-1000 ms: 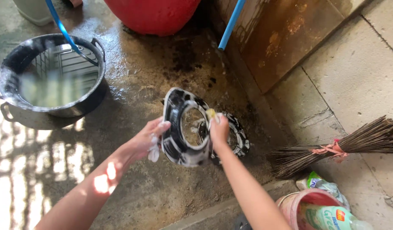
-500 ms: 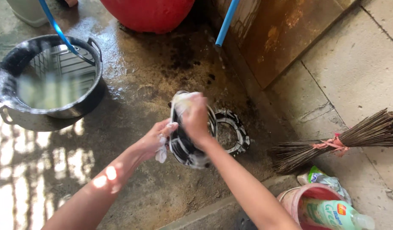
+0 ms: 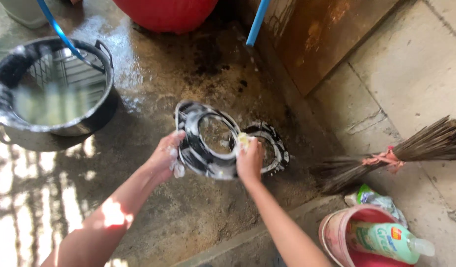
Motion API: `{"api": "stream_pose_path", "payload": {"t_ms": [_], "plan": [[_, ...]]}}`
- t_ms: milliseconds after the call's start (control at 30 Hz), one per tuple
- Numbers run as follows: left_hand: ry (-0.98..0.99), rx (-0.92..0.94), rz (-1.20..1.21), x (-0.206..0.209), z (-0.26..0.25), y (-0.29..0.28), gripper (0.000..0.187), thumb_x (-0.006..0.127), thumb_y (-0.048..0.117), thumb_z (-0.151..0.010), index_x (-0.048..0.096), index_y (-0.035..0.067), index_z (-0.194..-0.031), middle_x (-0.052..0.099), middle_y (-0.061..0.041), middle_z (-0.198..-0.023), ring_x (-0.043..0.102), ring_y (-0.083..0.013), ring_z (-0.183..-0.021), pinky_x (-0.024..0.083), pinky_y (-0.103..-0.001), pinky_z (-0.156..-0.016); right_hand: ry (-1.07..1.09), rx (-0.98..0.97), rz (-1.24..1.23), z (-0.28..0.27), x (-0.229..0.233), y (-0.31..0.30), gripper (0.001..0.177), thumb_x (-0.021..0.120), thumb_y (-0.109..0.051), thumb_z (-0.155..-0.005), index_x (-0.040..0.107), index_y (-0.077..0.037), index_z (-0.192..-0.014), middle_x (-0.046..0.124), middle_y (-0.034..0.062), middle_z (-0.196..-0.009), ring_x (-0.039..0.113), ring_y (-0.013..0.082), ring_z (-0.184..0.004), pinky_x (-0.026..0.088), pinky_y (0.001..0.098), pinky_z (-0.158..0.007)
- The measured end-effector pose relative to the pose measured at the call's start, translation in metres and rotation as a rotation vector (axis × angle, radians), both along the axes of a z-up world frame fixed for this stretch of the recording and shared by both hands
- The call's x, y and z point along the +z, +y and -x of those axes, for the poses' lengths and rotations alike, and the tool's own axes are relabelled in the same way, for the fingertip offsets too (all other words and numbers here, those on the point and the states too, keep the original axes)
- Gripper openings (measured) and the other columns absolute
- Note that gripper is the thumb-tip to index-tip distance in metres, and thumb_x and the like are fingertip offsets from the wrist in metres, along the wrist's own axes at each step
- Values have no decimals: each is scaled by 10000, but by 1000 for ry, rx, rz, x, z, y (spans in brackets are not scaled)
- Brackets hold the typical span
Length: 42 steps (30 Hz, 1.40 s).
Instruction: Cleaning and scrubbing gas stove burner grates with a sponge and soap.
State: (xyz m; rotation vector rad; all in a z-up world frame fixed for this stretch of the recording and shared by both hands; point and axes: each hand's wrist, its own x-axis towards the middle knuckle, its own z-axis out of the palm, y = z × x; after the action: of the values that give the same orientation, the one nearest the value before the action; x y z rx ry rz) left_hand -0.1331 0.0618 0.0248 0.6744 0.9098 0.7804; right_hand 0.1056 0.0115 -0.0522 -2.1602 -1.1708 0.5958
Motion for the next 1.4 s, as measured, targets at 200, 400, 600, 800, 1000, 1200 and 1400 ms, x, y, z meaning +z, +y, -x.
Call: {"api": "stream_pose_path", "payload": {"t_ms": [200, 400, 600, 800, 1000, 1200, 1400], "plan": [[-33, 67, -119, -26, 1, 6, 271, 516, 305, -1091, 636, 68, -1144, 729, -29, -950, 699, -132, -771, 594, -327, -650, 11, 308, -568, 78, 85, -15, 290, 611, -141, -963, 616, -2, -1217, 574, 171, -1192, 550, 337, -1158, 477, 476, -988], [-47, 20, -133, -18, 0, 11, 210, 574, 233, -1023, 616, 99, -1179, 728, -28, -1004, 726, -138, -847, 621, -318, -728, 40, 823, -555, 49, 102, -8, 297, 651, -24, -890, 612, -22, -1184, 575, 123, -1274, 557, 289, -1216, 503, 404, -1043], [28, 13, -79, -6, 18, 14, 282, 524, 348, -1061, 617, 97, -1152, 735, -70, -912, 711, -187, -698, 591, -353, -548, -71, 860, -484, -26, 85, 8, 280, 726, 22, -887, 795, -187, -1060, 699, 17, -1135, 623, 247, -1109, 528, 372, -984], [8, 51, 13, 18, 19, 13, 321, 522, 326, -1050, 614, 65, -1213, 752, -93, -964, 748, -196, -762, 646, -349, -629, 448, 570, -312, -21, 99, -7, 444, 510, 146, -830, 661, -152, -1122, 635, 72, -1309, 654, 211, -1202, 624, 302, -963], [41, 2, -31, -4, 22, 16, 333, 495, 330, -1076, 615, 43, -1195, 753, -101, -935, 727, -199, -733, 610, -360, -605, -311, 761, -635, -36, 76, 10, 380, 653, 38, -842, 696, -220, -1117, 696, 60, -1172, 654, 266, -1135, 586, 431, -966], [158, -47, -74, -30, 0, 21, 285, 511, 293, -1068, 664, 58, -1117, 721, -44, -861, 678, -145, -667, 559, -337, -551, 1592, 97, -173, -100, 70, 19, 337, 576, -164, -904, 651, -215, -1229, 771, 75, -1118, 720, 263, -891, 602, 433, -685], [563, -301, -261, -59, -27, 34, 281, 588, 295, -1032, 694, 34, -1013, 666, -56, -741, 616, -165, -590, 497, -363, -499, 1215, 316, 205, -159, 71, 7, 322, 616, -270, -983, 598, -180, -1292, 680, 10, -1145, 669, 167, -994, 576, 419, -814]]}}
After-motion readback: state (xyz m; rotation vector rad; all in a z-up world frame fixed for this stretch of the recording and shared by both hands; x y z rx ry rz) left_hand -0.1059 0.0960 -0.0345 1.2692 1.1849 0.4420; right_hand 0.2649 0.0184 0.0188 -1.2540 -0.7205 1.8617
